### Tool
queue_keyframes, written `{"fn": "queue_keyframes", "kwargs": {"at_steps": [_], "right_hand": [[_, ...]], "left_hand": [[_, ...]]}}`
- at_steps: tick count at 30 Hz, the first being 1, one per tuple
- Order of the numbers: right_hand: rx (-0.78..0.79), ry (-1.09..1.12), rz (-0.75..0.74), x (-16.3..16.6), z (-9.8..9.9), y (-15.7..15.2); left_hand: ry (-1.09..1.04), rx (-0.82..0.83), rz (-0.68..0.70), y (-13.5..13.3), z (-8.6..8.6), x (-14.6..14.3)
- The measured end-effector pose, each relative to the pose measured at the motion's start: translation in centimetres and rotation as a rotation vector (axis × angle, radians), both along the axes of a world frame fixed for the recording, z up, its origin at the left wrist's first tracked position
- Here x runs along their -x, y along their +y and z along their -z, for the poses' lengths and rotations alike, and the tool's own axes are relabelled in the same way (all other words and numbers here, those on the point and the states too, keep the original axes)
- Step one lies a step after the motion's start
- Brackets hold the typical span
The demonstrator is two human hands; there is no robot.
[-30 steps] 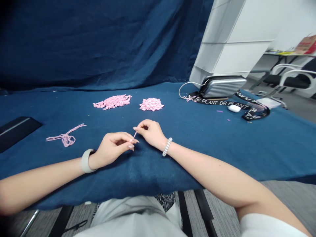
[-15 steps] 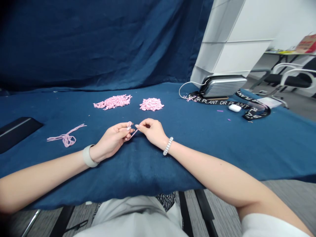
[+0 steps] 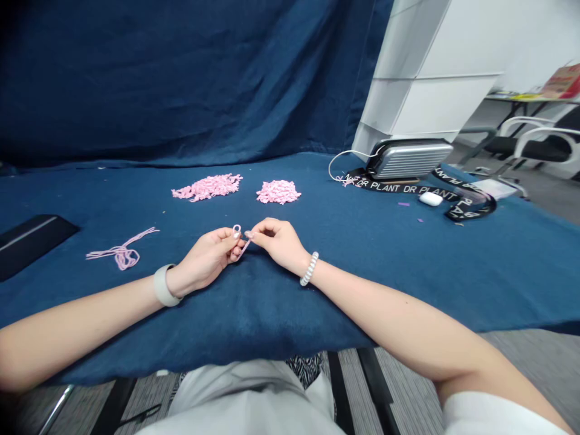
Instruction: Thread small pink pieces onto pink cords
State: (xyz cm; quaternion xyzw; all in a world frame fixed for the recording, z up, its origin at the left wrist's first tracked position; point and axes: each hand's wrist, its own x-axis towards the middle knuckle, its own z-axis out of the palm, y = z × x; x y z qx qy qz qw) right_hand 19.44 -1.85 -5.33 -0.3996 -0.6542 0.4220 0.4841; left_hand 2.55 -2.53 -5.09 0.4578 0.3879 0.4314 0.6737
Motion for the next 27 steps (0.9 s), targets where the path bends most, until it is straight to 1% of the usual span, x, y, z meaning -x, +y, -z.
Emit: {"fn": "queue_keyframes", "kwargs": {"at_steps": [4, 11, 15, 22, 27], "right_hand": [[-0.018, 0.021, -0.002, 0.02, 0.05, -0.05], [0.038, 0.083, -0.031, 0.29, 0.08, -0.22], [0.032, 0.101, -0.04, 0.31, 0.0, -0.37], [0.091, 0.168, -0.099, 0.22, 0.16, -0.33], [0.105, 0.166, -0.089, 0.24, 0.17, -0.29]], "left_hand": [[0.016, 0.007, -0.006, 0.07, -0.15, -0.02], [0.053, -0.072, 0.077, -0.14, -0.17, -0.12], [0.085, -0.099, 0.094, -0.07, 0.03, 0.01], [0.142, -0.098, 0.171, 0.28, -0.09, 0.43], [0.155, -0.066, 0.217, 0.44, -0.27, 0.55]]}}
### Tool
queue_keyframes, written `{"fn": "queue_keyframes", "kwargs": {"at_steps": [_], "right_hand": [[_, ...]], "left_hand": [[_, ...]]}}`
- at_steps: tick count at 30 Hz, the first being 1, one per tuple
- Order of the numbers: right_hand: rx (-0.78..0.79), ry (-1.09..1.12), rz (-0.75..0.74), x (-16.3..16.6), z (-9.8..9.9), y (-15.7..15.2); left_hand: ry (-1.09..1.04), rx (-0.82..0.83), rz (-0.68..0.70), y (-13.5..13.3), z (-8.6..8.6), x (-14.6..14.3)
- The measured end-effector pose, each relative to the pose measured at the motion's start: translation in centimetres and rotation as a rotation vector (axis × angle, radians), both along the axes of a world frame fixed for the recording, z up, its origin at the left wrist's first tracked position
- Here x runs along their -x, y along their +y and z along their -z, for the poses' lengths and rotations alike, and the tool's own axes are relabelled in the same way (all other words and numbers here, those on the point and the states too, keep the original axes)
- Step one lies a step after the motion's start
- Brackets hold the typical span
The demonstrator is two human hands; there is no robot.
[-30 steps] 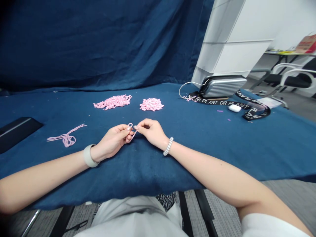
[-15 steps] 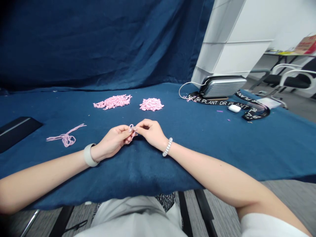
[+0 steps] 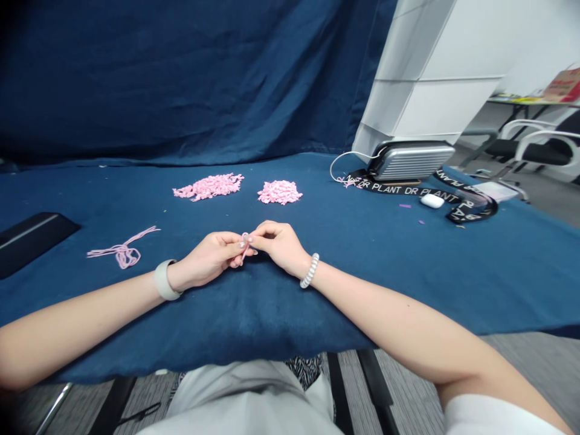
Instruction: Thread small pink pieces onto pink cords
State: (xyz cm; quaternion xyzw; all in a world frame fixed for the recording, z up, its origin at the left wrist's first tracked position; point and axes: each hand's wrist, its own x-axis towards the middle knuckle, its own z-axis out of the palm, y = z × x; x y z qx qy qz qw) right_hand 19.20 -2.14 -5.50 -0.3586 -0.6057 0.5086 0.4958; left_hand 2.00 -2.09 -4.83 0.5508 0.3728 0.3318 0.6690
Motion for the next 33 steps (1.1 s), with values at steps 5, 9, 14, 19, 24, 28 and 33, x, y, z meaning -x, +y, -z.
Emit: {"fn": "queue_keyframes", "kwargs": {"at_steps": [5, 9, 14, 19, 24, 28, 33], "right_hand": [[0.013, 0.007, -0.008, 0.0, -0.1, 0.0], [0.066, 0.064, -0.052, -0.1, -0.1, 0.1], [0.11, 0.099, -0.158, -0.3, -0.2, 0.3], [0.128, 0.114, -0.3, -0.2, -0.3, 0.1], [0.146, 0.083, -0.372, -0.1, -0.3, -0.1], [0.101, -0.023, -0.399, -0.1, -0.6, -0.2], [-0.01, -0.15, -0.473, -0.4, -1.0, 0.0]], "left_hand": [[0.057, -0.039, 0.03, 0.2, 0.3, 0.1], [0.087, -0.072, 0.072, 0.3, 0.5, 0.3], [0.127, -0.112, 0.139, 0.4, 0.3, 0.4], [0.137, -0.107, 0.257, 0.5, -0.2, 0.6], [0.144, -0.115, 0.314, 0.6, -0.5, 0.8], [0.152, -0.124, 0.323, 0.6, -0.4, 1.0], [0.14, -0.111, 0.354, 0.8, -0.4, 1.1]]}}
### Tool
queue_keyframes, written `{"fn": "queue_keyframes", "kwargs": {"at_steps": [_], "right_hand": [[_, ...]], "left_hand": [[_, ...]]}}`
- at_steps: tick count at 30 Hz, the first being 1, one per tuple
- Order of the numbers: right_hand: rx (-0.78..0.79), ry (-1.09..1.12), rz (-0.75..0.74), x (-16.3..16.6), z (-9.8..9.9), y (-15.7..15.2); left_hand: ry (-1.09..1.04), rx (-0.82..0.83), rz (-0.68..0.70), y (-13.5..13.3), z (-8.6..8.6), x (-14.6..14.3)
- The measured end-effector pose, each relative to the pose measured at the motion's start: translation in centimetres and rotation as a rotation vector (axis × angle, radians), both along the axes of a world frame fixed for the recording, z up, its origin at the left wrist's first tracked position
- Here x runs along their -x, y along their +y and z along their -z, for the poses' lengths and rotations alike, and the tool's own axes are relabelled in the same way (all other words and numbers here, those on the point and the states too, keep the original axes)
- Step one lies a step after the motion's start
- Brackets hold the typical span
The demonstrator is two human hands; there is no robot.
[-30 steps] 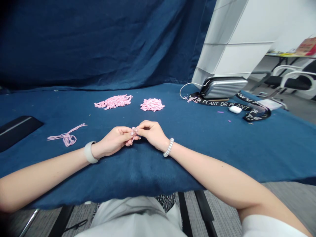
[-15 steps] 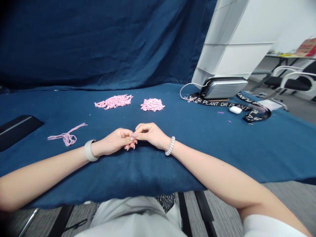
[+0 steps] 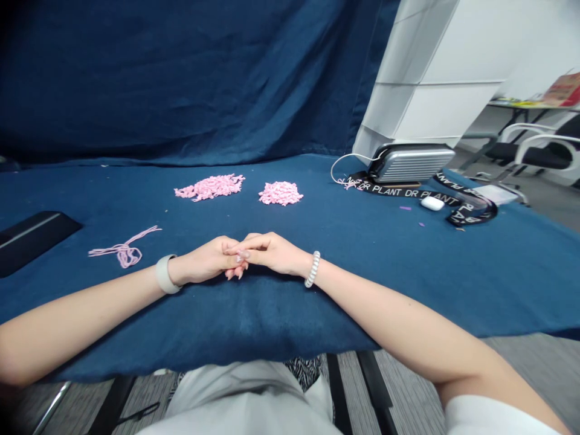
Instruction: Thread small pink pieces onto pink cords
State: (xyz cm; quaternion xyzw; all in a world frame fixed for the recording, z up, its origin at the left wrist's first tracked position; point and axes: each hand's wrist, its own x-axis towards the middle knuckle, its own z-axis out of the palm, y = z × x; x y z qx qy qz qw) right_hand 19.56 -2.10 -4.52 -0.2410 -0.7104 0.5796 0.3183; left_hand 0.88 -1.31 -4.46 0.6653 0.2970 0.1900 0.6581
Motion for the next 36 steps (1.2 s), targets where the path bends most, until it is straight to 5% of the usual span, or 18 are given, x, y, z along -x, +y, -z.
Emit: {"fn": "queue_keyframes", "kwargs": {"at_steps": [7, 15, 23, 33, 36], "right_hand": [[0.052, 0.087, 0.133, 0.3, 0.1, -0.3], [0.118, 0.153, 0.382, 1.2, 0.6, -0.5], [0.163, 0.171, 0.381, 1.4, 0.5, -0.6], [0.419, 0.374, 0.427, 1.0, 1.3, 0.6], [0.389, 0.327, 0.361, 0.9, 1.2, 0.6]], "left_hand": [[-0.044, 0.047, -0.023, 0.2, 0.2, -0.2], [-0.037, -0.08, -0.257, -0.8, 0.4, -1.0], [-0.001, -0.201, -0.327, -1.7, 0.4, -1.3], [-0.027, -0.178, -0.38, -1.4, 0.9, -1.1], [-0.049, -0.142, -0.395, -1.3, 0.9, -1.1]]}}
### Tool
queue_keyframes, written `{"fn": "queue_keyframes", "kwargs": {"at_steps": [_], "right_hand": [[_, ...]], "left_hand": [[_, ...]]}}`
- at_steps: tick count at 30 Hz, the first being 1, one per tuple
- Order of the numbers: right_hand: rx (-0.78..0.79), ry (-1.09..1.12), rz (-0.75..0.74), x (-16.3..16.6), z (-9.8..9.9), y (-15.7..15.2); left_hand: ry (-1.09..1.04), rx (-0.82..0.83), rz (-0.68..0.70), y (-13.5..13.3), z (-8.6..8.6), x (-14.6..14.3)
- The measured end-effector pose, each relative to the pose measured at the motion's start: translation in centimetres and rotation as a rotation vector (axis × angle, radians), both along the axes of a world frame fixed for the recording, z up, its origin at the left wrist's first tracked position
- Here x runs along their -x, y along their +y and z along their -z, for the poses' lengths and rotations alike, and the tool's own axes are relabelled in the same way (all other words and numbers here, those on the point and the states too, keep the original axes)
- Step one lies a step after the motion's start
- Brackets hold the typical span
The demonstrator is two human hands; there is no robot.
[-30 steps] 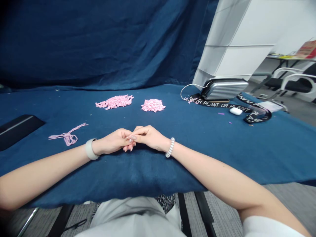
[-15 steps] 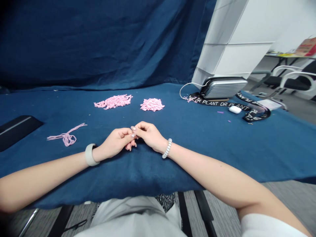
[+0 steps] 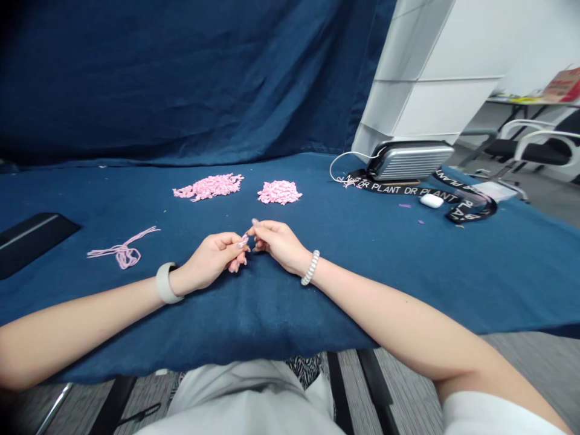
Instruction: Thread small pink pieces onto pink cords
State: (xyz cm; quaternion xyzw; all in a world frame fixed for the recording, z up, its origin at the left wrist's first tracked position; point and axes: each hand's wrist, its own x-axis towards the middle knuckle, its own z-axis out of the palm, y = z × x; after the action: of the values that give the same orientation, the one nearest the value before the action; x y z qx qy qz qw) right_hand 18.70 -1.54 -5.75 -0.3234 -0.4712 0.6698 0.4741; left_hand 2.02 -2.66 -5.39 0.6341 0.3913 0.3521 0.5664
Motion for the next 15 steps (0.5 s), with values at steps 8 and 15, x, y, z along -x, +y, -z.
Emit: {"fn": "queue_keyframes", "kwargs": {"at_steps": [8, 15], "right_hand": [[-0.139, -0.137, 0.026, 0.3, -0.3, -0.7], [-0.115, -0.24, 0.172, 0.6, -0.8, -1.6]], "left_hand": [[-0.039, 0.051, -0.013, -0.1, -0.3, -0.2], [0.003, 0.01, -0.034, -0.2, -0.3, -0.2]]}}
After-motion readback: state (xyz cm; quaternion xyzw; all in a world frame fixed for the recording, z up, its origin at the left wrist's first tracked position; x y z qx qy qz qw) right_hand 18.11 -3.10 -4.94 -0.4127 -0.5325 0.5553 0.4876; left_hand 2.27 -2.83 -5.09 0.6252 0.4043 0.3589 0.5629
